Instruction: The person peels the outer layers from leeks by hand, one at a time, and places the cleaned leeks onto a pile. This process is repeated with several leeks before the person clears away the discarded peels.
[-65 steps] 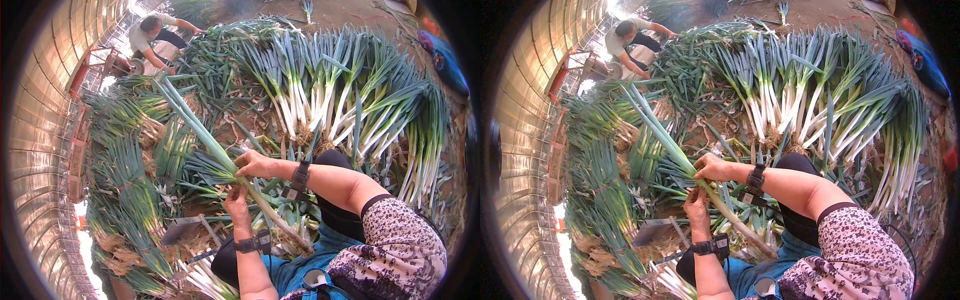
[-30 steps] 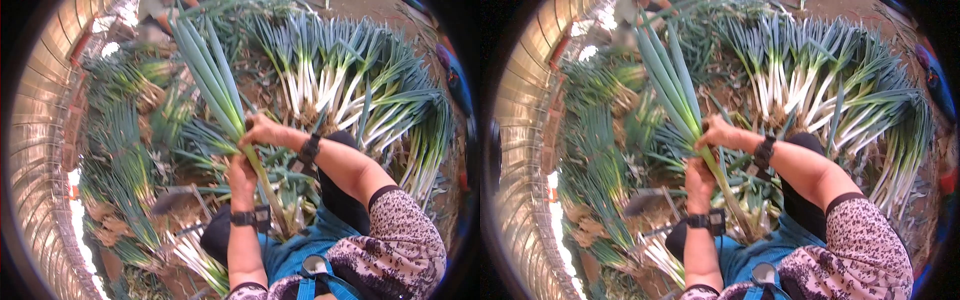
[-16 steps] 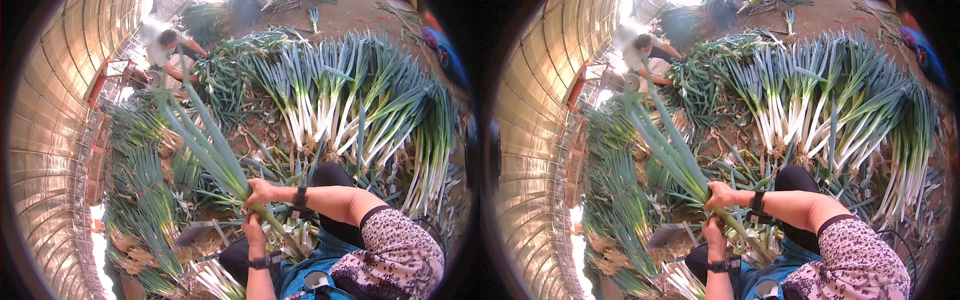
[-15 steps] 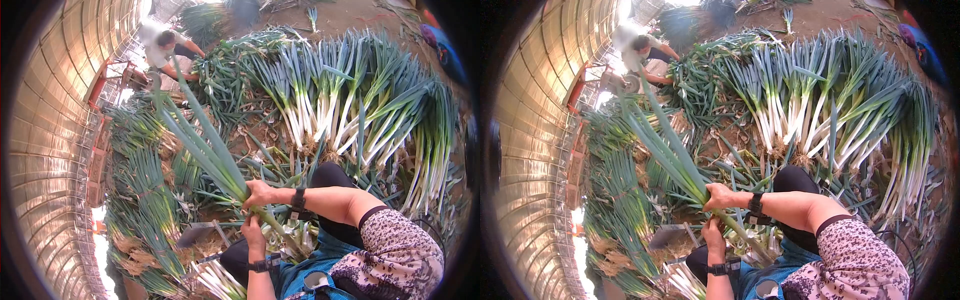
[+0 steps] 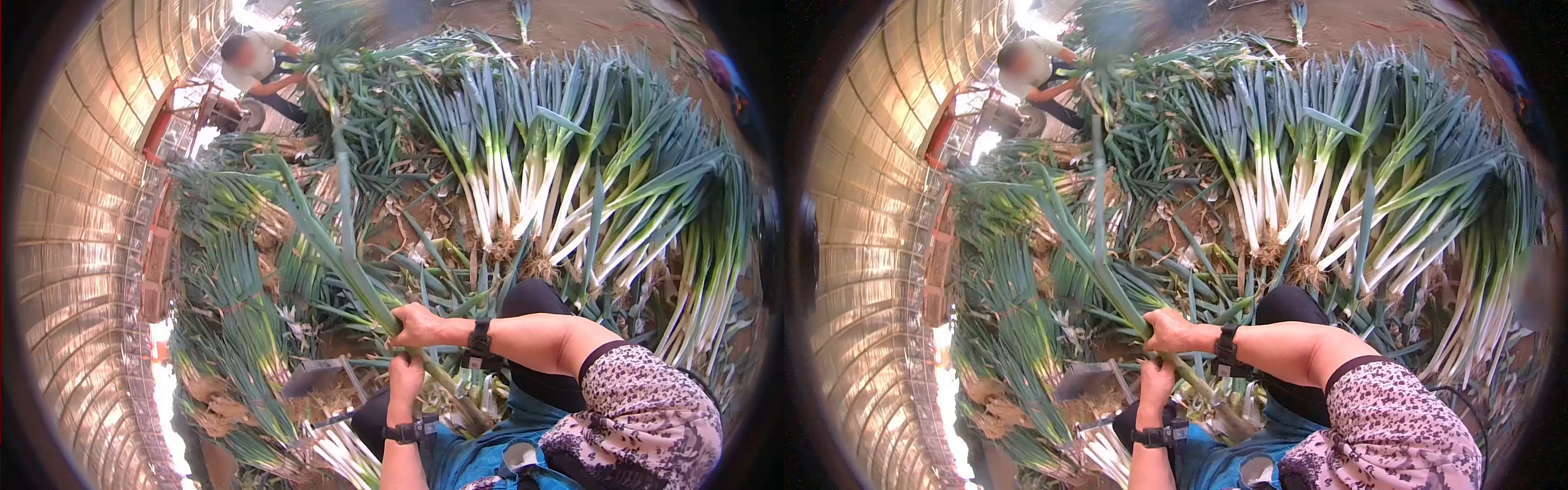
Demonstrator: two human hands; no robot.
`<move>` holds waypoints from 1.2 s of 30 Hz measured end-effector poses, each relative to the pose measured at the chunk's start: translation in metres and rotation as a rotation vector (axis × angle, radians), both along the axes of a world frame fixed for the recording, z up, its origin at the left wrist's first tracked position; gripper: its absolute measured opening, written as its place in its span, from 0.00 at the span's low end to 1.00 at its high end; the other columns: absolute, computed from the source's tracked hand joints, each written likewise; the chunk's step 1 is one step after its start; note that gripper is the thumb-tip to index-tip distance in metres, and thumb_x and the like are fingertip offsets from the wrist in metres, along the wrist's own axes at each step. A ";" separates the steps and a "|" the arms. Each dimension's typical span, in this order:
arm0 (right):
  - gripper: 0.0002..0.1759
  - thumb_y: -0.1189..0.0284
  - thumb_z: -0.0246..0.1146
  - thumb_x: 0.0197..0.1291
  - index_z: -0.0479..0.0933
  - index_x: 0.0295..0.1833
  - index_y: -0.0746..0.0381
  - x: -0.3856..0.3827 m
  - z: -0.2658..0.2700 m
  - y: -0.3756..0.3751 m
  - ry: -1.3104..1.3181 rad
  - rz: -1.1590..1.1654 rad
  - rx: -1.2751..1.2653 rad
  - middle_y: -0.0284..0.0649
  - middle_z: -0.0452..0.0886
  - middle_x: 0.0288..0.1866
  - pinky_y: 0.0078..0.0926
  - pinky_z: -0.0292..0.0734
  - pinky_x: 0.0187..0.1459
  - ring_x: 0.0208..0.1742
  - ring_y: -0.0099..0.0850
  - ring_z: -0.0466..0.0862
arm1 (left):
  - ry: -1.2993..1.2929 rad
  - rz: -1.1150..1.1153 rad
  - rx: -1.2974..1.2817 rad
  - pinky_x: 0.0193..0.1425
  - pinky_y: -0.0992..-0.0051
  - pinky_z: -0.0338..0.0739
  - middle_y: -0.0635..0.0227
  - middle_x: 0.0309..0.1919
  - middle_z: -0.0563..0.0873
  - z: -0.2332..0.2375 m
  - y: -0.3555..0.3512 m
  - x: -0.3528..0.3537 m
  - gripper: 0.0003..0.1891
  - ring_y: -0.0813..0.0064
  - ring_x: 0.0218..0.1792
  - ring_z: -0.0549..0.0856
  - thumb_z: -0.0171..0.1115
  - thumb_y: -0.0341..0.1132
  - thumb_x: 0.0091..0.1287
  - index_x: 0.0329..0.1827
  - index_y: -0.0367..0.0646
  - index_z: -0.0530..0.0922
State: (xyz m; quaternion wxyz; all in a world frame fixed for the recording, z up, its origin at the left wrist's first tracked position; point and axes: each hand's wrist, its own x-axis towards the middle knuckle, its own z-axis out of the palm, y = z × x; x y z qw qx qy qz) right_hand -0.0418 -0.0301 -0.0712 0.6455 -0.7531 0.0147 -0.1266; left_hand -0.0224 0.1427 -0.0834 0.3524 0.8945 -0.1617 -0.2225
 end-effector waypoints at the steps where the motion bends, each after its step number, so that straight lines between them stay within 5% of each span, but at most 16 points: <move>1: 0.19 0.67 0.72 0.39 0.79 0.36 0.67 -0.001 0.001 -0.001 0.019 -0.012 0.002 0.52 0.81 0.29 0.39 0.76 0.39 0.34 0.45 0.83 | -0.057 -0.005 0.057 0.36 0.57 0.74 0.40 0.22 0.79 0.009 -0.009 -0.007 0.20 0.46 0.29 0.82 0.57 0.42 0.63 0.31 0.26 0.77; 3: 0.17 0.67 0.71 0.38 0.79 0.32 0.67 -0.006 0.008 -0.006 0.060 -0.034 0.027 0.55 0.80 0.29 0.43 0.76 0.41 0.37 0.52 0.82 | -0.203 0.001 0.132 0.35 0.53 0.73 0.37 0.23 0.79 0.034 -0.030 -0.025 0.19 0.38 0.33 0.81 0.57 0.40 0.61 0.28 0.26 0.78; 6: 0.17 0.66 0.71 0.38 0.79 0.32 0.67 -0.005 0.006 -0.012 0.095 -0.107 0.105 0.54 0.81 0.30 0.41 0.77 0.41 0.36 0.48 0.83 | -0.515 0.047 0.110 0.34 0.57 0.73 0.38 0.23 0.80 0.000 -0.037 -0.021 0.18 0.42 0.28 0.82 0.56 0.39 0.62 0.30 0.27 0.79; 8: 0.20 0.66 0.74 0.37 0.81 0.36 0.67 0.000 -0.001 -0.017 0.095 -0.200 0.066 0.47 0.83 0.28 0.32 0.78 0.37 0.31 0.32 0.84 | -0.524 0.068 -0.034 0.34 0.54 0.72 0.37 0.22 0.78 -0.002 -0.048 -0.022 0.18 0.38 0.30 0.80 0.56 0.39 0.61 0.27 0.27 0.78; 11: 0.16 0.72 0.73 0.39 0.83 0.37 0.66 -0.011 -0.036 0.002 0.040 -0.185 0.111 0.41 0.85 0.29 0.28 0.77 0.33 0.30 0.23 0.81 | -0.509 0.106 -0.110 0.32 0.51 0.69 0.36 0.21 0.77 -0.020 -0.026 -0.043 0.19 0.38 0.26 0.78 0.54 0.38 0.63 0.25 0.27 0.77; 12: 0.15 0.74 0.72 0.42 0.83 0.39 0.65 -0.012 0.007 -0.031 0.173 -0.162 0.230 0.37 0.83 0.30 0.25 0.77 0.34 0.31 0.21 0.80 | -0.262 0.113 -0.175 0.32 0.56 0.71 0.43 0.21 0.81 -0.009 -0.039 -0.019 0.19 0.48 0.25 0.82 0.53 0.38 0.66 0.28 0.27 0.78; 14: 0.17 0.72 0.72 0.42 0.82 0.41 0.66 -0.006 0.002 -0.031 0.145 -0.173 0.488 0.37 0.84 0.32 0.27 0.77 0.38 0.33 0.24 0.80 | 0.169 0.274 -0.542 0.35 0.70 0.79 0.59 0.29 0.85 0.013 -0.046 -0.028 0.15 0.71 0.28 0.84 0.51 0.36 0.69 0.36 0.30 0.79; 16: 0.27 0.75 0.72 0.44 0.77 0.54 0.65 -0.005 0.008 -0.031 0.188 -0.087 0.657 0.39 0.83 0.40 0.28 0.77 0.41 0.38 0.28 0.81 | 0.270 0.305 -0.633 0.38 0.70 0.81 0.59 0.32 0.85 0.011 -0.041 -0.027 0.13 0.69 0.29 0.85 0.52 0.35 0.68 0.42 0.32 0.78; 18: 0.29 0.76 0.72 0.45 0.75 0.57 0.65 -0.010 0.017 -0.026 0.195 -0.083 0.693 0.40 0.82 0.43 0.29 0.77 0.44 0.42 0.29 0.81 | 0.549 0.406 -0.841 0.39 0.66 0.82 0.59 0.36 0.84 0.010 -0.038 -0.027 0.10 0.64 0.34 0.86 0.51 0.30 0.61 0.38 0.32 0.76; 19: 0.29 0.76 0.71 0.46 0.74 0.58 0.65 -0.005 0.015 -0.020 0.189 -0.058 0.766 0.40 0.81 0.45 0.30 0.77 0.47 0.45 0.29 0.81 | 0.581 0.391 -0.864 0.42 0.67 0.82 0.60 0.38 0.84 0.012 -0.035 -0.029 0.10 0.64 0.37 0.86 0.53 0.33 0.66 0.43 0.34 0.76; 24: 0.26 0.76 0.69 0.50 0.76 0.57 0.64 0.009 0.015 -0.013 0.220 0.092 0.659 0.37 0.80 0.49 0.27 0.73 0.52 0.48 0.26 0.79 | 0.461 0.318 -0.964 0.46 0.71 0.79 0.65 0.42 0.84 0.001 -0.033 -0.024 0.17 0.69 0.40 0.85 0.49 0.44 0.74 0.54 0.40 0.74; 27: 0.20 0.74 0.69 0.52 0.79 0.53 0.66 0.010 0.022 -0.008 0.160 0.179 0.488 0.35 0.83 0.45 0.23 0.68 0.56 0.47 0.23 0.78 | 0.751 0.417 -1.124 0.48 0.65 0.77 0.64 0.49 0.81 -0.034 -0.007 -0.007 0.20 0.65 0.46 0.84 0.51 0.44 0.74 0.62 0.42 0.68; 30: 0.23 0.72 0.69 0.52 0.78 0.55 0.67 0.020 0.012 -0.004 0.145 0.152 0.467 0.37 0.82 0.48 0.24 0.67 0.58 0.49 0.24 0.78 | 0.878 0.309 -1.232 0.47 0.66 0.77 0.63 0.50 0.80 0.005 -0.008 -0.015 0.21 0.65 0.47 0.83 0.52 0.46 0.73 0.62 0.42 0.68; 32: 0.23 0.72 0.68 0.52 0.78 0.54 0.67 0.017 0.018 -0.002 0.188 0.141 0.406 0.36 0.82 0.47 0.25 0.71 0.54 0.47 0.24 0.78 | 0.882 0.193 -1.239 0.47 0.64 0.77 0.63 0.51 0.80 0.003 -0.012 -0.009 0.25 0.65 0.48 0.83 0.52 0.51 0.71 0.63 0.44 0.67; 34: 0.22 0.72 0.68 0.51 0.78 0.53 0.66 0.018 0.021 0.001 0.255 0.153 0.447 0.36 0.82 0.45 0.24 0.76 0.43 0.43 0.23 0.79 | 0.602 0.282 -1.140 0.47 0.63 0.76 0.62 0.52 0.80 -0.003 -0.021 -0.006 0.26 0.65 0.50 0.81 0.50 0.54 0.71 0.64 0.46 0.67; 36: 0.21 0.72 0.68 0.51 0.79 0.52 0.65 0.019 0.021 0.003 0.259 0.116 0.420 0.34 0.82 0.43 0.21 0.77 0.33 0.40 0.20 0.78 | 0.715 0.267 -1.164 0.48 0.63 0.77 0.61 0.53 0.80 -0.011 -0.019 -0.001 0.25 0.65 0.50 0.81 0.49 0.54 0.72 0.64 0.47 0.67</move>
